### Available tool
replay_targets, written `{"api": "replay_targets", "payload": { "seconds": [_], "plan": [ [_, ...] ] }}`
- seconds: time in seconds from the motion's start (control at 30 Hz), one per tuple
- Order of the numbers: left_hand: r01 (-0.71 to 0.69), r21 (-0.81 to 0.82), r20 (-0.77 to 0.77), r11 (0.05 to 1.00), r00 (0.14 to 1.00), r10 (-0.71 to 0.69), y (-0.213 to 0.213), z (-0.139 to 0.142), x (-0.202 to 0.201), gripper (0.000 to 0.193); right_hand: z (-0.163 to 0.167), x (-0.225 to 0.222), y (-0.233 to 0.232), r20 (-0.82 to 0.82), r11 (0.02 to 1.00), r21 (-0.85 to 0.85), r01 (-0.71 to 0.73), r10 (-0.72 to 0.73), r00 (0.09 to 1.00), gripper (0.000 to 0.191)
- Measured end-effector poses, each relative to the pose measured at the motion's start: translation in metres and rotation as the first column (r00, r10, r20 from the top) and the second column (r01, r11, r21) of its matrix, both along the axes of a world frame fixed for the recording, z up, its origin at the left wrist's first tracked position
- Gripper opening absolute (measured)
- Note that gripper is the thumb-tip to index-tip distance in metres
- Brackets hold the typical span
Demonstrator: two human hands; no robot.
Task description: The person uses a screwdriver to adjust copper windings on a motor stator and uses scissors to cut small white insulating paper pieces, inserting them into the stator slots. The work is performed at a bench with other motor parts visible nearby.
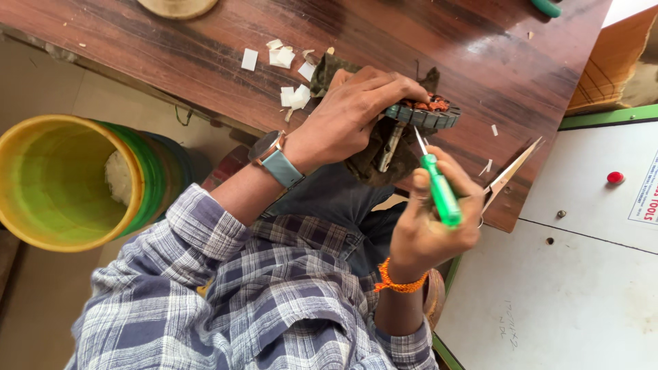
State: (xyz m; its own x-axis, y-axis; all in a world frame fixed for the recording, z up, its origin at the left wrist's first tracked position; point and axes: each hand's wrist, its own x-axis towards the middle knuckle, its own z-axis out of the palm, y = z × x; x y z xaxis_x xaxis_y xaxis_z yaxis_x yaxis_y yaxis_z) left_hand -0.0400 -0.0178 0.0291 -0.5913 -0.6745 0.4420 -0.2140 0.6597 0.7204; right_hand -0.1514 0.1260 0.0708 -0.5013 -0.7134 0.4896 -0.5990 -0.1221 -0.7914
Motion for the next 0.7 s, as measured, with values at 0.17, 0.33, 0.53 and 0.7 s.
{"api": "replay_targets", "payload": {
  "seconds": [0.17,0.33,0.53,0.7],
  "plan": [
    [0.030,0.052,0.039,0.998,0.999,-0.032,-0.002,-0.006,-0.002,0.053,-0.018,-0.023,0.011,0.164,0.995,-0.013,-0.099,0.100,0.981,0.027],
    [0.045,0.018,0.023,0.999,0.999,-0.045,-0.003,-0.010,-0.005,0.060,-0.009,-0.122,0.026,0.571,0.980,-0.180,-0.085,0.174,0.803,0.024],
    [0.115,0.063,0.066,0.991,0.991,-0.119,-0.004,-0.010,-0.002,0.065,-0.035,-0.217,-0.077,0.134,0.835,0.536,-0.123,0.060,0.989,0.024],
    [0.111,0.058,0.103,0.992,0.988,-0.117,-0.001,-0.006,-0.001,0.065,-0.071,-0.206,-0.145,-0.509,0.904,0.421,0.076,0.166,0.844,0.024]
  ]
}}
